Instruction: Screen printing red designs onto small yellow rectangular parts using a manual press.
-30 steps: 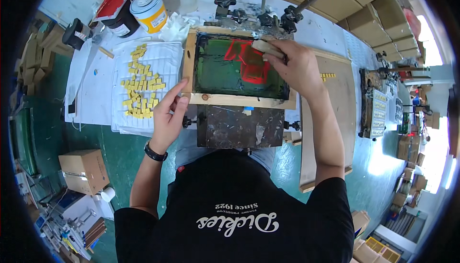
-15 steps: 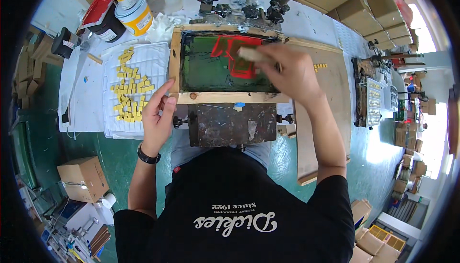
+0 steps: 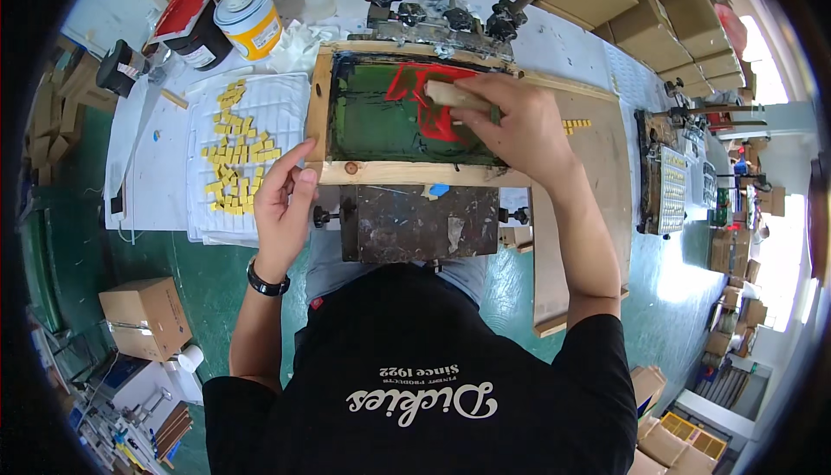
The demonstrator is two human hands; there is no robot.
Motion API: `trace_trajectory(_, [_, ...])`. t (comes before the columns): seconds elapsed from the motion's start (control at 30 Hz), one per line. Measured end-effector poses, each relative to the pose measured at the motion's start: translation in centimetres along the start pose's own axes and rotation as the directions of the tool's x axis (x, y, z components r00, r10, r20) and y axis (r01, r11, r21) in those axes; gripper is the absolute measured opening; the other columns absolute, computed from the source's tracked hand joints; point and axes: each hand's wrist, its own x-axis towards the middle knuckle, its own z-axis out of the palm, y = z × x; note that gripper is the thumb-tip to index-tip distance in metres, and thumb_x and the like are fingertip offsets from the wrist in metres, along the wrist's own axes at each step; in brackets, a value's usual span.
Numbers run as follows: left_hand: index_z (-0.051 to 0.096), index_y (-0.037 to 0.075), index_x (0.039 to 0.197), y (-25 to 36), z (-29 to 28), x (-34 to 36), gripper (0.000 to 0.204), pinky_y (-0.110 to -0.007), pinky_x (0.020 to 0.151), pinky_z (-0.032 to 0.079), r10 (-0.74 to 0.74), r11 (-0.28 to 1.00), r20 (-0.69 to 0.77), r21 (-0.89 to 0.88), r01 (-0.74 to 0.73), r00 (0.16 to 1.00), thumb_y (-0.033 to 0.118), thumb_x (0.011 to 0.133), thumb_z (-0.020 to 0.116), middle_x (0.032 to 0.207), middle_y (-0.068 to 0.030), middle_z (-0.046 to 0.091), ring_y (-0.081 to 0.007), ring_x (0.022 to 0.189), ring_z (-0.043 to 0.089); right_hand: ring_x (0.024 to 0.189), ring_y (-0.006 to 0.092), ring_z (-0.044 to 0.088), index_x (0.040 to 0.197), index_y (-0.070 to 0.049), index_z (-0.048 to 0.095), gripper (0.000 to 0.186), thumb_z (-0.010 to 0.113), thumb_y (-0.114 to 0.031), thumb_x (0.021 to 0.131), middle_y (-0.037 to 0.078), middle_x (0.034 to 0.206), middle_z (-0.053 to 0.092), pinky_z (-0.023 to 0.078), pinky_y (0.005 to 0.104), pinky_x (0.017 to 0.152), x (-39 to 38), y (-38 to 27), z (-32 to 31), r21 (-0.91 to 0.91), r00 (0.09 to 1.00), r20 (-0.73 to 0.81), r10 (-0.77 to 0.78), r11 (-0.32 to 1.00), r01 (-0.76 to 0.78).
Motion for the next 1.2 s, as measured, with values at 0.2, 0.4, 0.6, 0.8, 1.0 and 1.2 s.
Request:
trace_trajectory(0.2, [0.065,0.002,0.145,-0.1,-0.2,0.1,0.040,-0.020,0.072,0.043,0.001,1.000,-0.028,0.008,-0.001,1.000,0.004,0.105,0.063,0.091,0.0010,0.062,-0.0072,0.074,0.050,0.069,0.0230,0.066,0.111,-0.002,0.079,0.032,0.084,-0.006,0.080,0.007,0.103,0.078,0.053,0.0321,0.063,-2.7,-2.4,-1.1,0.015,0.977,0.169,-0.133,0.991,0.132])
trace_trajectory(0.4, [0.065,0.004,0.145,0.0,-0.8,0.0,0.039,-0.021,0.069,0.043,0.022,1.000,-0.014,0.017,-0.022,1.000,0.006,0.106,0.062,0.092,0.0005,0.065,-0.0069,0.073,0.051,0.073,0.0164,0.062,0.117,-0.001,0.078,0.033,0.077,0.003,0.085,0.007,0.112,0.076,0.047,0.0278,0.064,0.7,1.5,-1.0,0.051,0.998,0.063,-0.005,0.999,0.002])
trace_trajectory(0.6, [0.071,0.004,0.134,0.5,-4.2,3.5,0.031,-0.026,0.069,0.048,0.036,0.996,-0.122,0.087,-0.025,0.992,0.008,0.105,0.064,0.095,-0.0044,0.069,-0.0122,0.075,0.060,0.080,0.0136,0.059,0.146,-0.012,0.062,0.057,0.079,-0.005,0.092,0.004,0.115,0.064,0.047,0.0250,0.071,2.0,3.1,-2.9,0.086,0.932,-0.208,0.297,0.955,-0.285])
trace_trajectory(0.8, [0.080,0.002,0.105,-3.3,-11.3,12.0,0.018,-0.038,0.076,0.054,0.358,0.600,-0.134,0.791,-0.118,0.924,0.008,0.092,0.071,0.091,-0.0107,0.071,-0.0295,0.083,0.066,0.087,0.0136,0.056,0.146,-0.007,0.059,0.049,0.075,-0.015,0.100,0.007,0.108,0.062,0.045,0.0231,0.074,1.1,7.3,-5.7,0.364,0.917,-0.276,0.287,0.914,-0.177])
trace_trajectory(1.0, [0.082,0.003,0.097,-6.6,-12.7,15.8,0.017,-0.043,0.081,0.056,0.343,0.335,-0.040,0.939,-0.083,0.938,0.013,0.086,0.074,0.092,-0.0122,0.073,-0.0337,0.089,0.068,0.093,0.0152,0.056,0.135,-0.001,0.061,0.038,0.072,-0.017,0.102,0.008,0.107,0.062,0.047,0.0259,0.082,-4.7,11.6,-4.6,0.411,0.829,-0.310,0.465,0.852,-0.324])
trace_trajectory(1.2, [0.080,0.003,0.096,-8.5,-14.0,17.5,0.015,-0.041,0.076,0.057,0.222,0.529,-0.133,0.849,-0.005,0.966,0.011,0.087,0.073,0.090,-0.0130,0.074,-0.0308,0.081,0.067,0.097,0.0224,0.064,0.126,-0.001,0.070,0.025,0.063,-0.008,0.103,0.012,0.113,0.072,0.053,0.0370,0.088,-11.0,13.4,2.0,0.211,0.941,-0.082,0.328,0.929,-0.305])
